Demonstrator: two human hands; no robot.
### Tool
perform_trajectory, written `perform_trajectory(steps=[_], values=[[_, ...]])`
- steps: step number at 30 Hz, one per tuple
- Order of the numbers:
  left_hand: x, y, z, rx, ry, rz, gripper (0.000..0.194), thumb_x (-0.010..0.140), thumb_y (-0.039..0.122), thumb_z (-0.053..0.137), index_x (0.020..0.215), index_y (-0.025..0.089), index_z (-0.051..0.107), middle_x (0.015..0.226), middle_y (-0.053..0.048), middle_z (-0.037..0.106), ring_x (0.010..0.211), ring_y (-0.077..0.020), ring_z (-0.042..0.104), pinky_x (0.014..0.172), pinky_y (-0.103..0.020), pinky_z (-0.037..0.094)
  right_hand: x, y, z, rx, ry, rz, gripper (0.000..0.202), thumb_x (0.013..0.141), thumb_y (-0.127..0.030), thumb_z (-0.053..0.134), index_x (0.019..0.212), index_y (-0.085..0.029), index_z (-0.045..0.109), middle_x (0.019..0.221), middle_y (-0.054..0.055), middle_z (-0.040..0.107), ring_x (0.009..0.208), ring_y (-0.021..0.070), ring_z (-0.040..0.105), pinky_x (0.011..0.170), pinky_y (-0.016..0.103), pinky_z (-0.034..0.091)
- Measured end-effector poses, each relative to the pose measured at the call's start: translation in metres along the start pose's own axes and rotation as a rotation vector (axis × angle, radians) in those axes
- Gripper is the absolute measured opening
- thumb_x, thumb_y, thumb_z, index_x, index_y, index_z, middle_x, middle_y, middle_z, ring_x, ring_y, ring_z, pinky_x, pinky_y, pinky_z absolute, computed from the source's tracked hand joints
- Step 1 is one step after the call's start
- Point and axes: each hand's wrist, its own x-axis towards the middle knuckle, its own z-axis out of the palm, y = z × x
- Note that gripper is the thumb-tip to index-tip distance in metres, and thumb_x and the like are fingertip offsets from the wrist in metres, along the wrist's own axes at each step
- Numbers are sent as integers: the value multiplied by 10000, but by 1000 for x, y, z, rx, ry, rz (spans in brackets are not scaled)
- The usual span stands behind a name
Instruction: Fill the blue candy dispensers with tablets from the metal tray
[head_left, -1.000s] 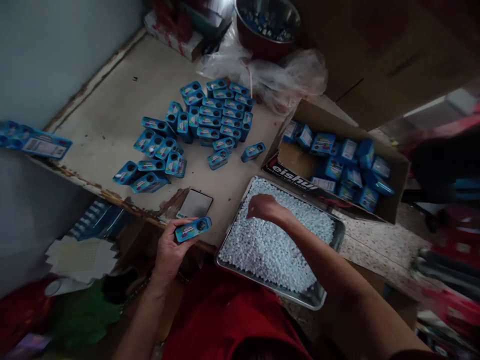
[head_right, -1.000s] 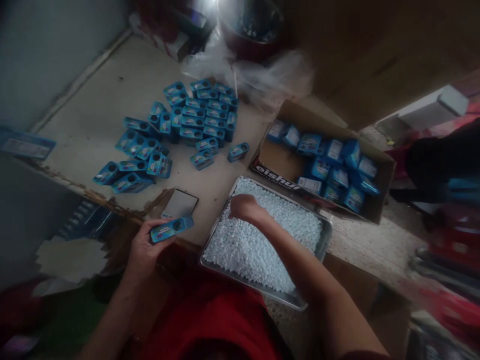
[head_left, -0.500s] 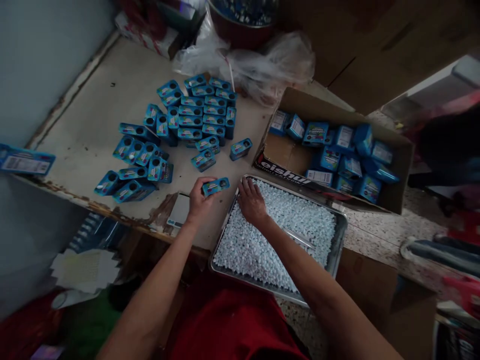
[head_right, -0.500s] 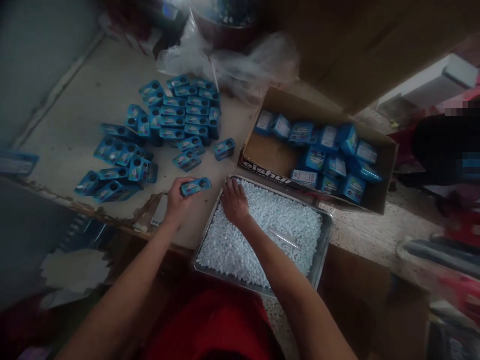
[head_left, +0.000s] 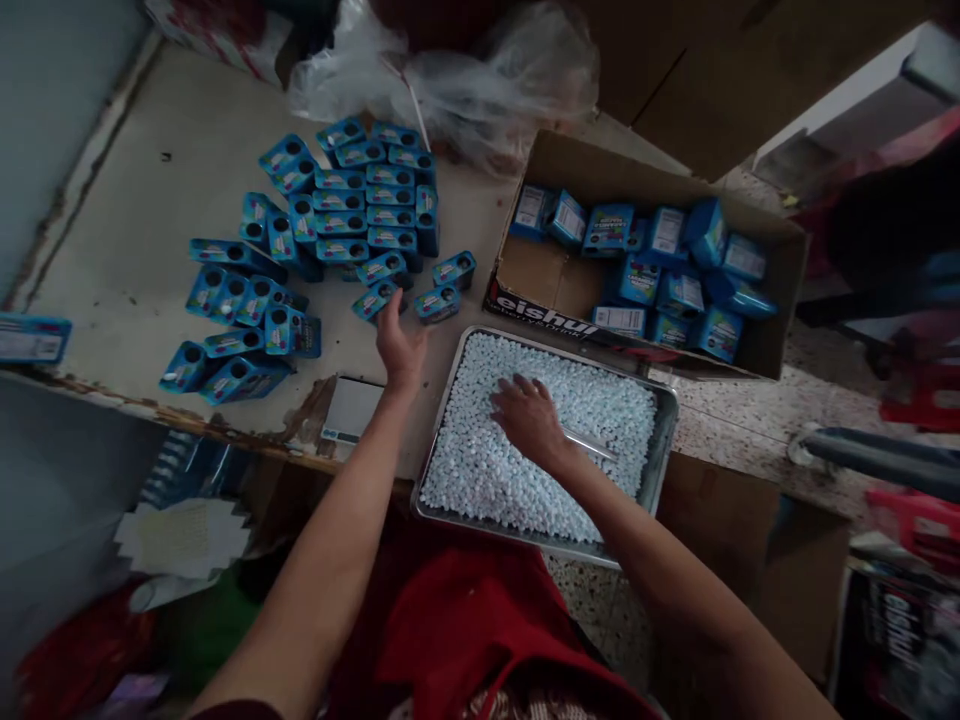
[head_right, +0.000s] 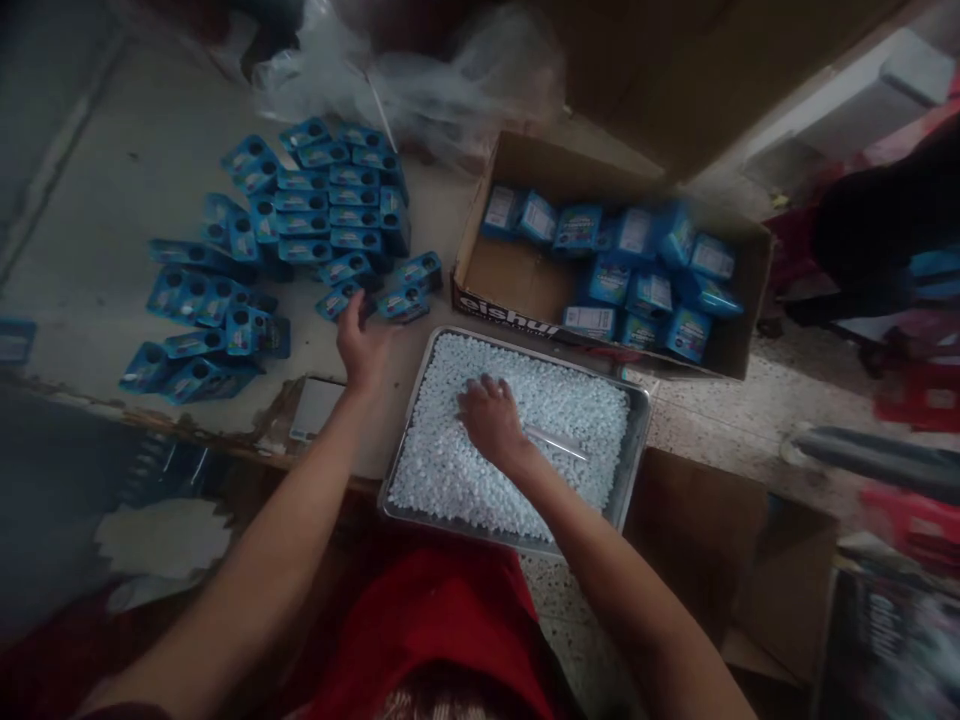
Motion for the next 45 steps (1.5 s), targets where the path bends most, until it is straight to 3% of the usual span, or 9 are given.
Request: perform_trajectory(steps=[6,9,12,17,22,27,34,39,45], values=[[-172,20,-66,197,-332,234,506,973,354,569,1453,206,503,1446,-160,582,1461,-300,444,1239,-542,304,38,11,-5,157,137,-85,325,1041,-366,481,1181,-173,702,1222,131,675,1209,294,510,1045,421,389],[-227,15,-61,246,-459,221,613,993,354,525,1557,179,364,1571,-196,449,1534,-315,327,1246,-558,284,59,-10,12,101,62,-252,300,1019,-382,525,1150,-160,679,1210,129,642,1168,294,491,1004,406,403],[-244,9,-39,296,-422,152,685,1001,383,505,1599,143,273,1624,-227,351,1565,-335,243,1260,-577,220,54,-33,30,29,9,-277,238,1015,-318,523,1144,-156,642,1234,128,610,1179,300,456,989,414,399],[-243,14,-6,243,-328,125,749,997,457,484,1607,101,232,1638,-253,303,1569,-357,215,1268,-585,180,27,-39,44,31,15,-205,208,1038,-242,459,1084,-158,644,1151,86,648,1135,284,482,1026,439,379],[-237,30,18,70,-423,186,718,1004,469,452,1608,146,237,1638,-219,315,1527,-329,324,1248,-535,290,-7,2,24,121,46,-157,219,1030,-230,495,1030,-165,705,1068,67,718,1080,232,569,1039,358,418],[-230,45,42,58,-575,261,693,1009,453,449,1615,196,231,1651,-184,299,1549,-314,278,1264,-542,263,-105,76,15,252,264,167,381,1059,-225,386,1285,-196,692,1273,108,714,1221,221,606,1061,374,469],[-254,104,66,139,-672,403,602,995,375,495,1570,248,367,1658,-142,311,1576,-359,186,1256,-631,188,-208,134,66,501,312,388,413,977,-143,437,1189,-308,752,1263,23,739,1193,197,676,1036,383,520],[-184,114,77,227,-574,489,292,970,352,555,1200,259,709,1295,-108,672,1376,-331,498,1216,-583,258,-187,154,52,393,435,440,366,1025,-260,448,1299,-246,690,1297,80,706,1204,236,638,1059,403,480],[-88,87,132,324,-581,504,319,894,441,628,1049,187,743,1080,-118,689,1097,-300,592,1033,-448,431,-95,172,25,185,451,449,388,1038,-364,452,1300,-174,667,1337,172,600,1228,342,490,1044,484,404]])
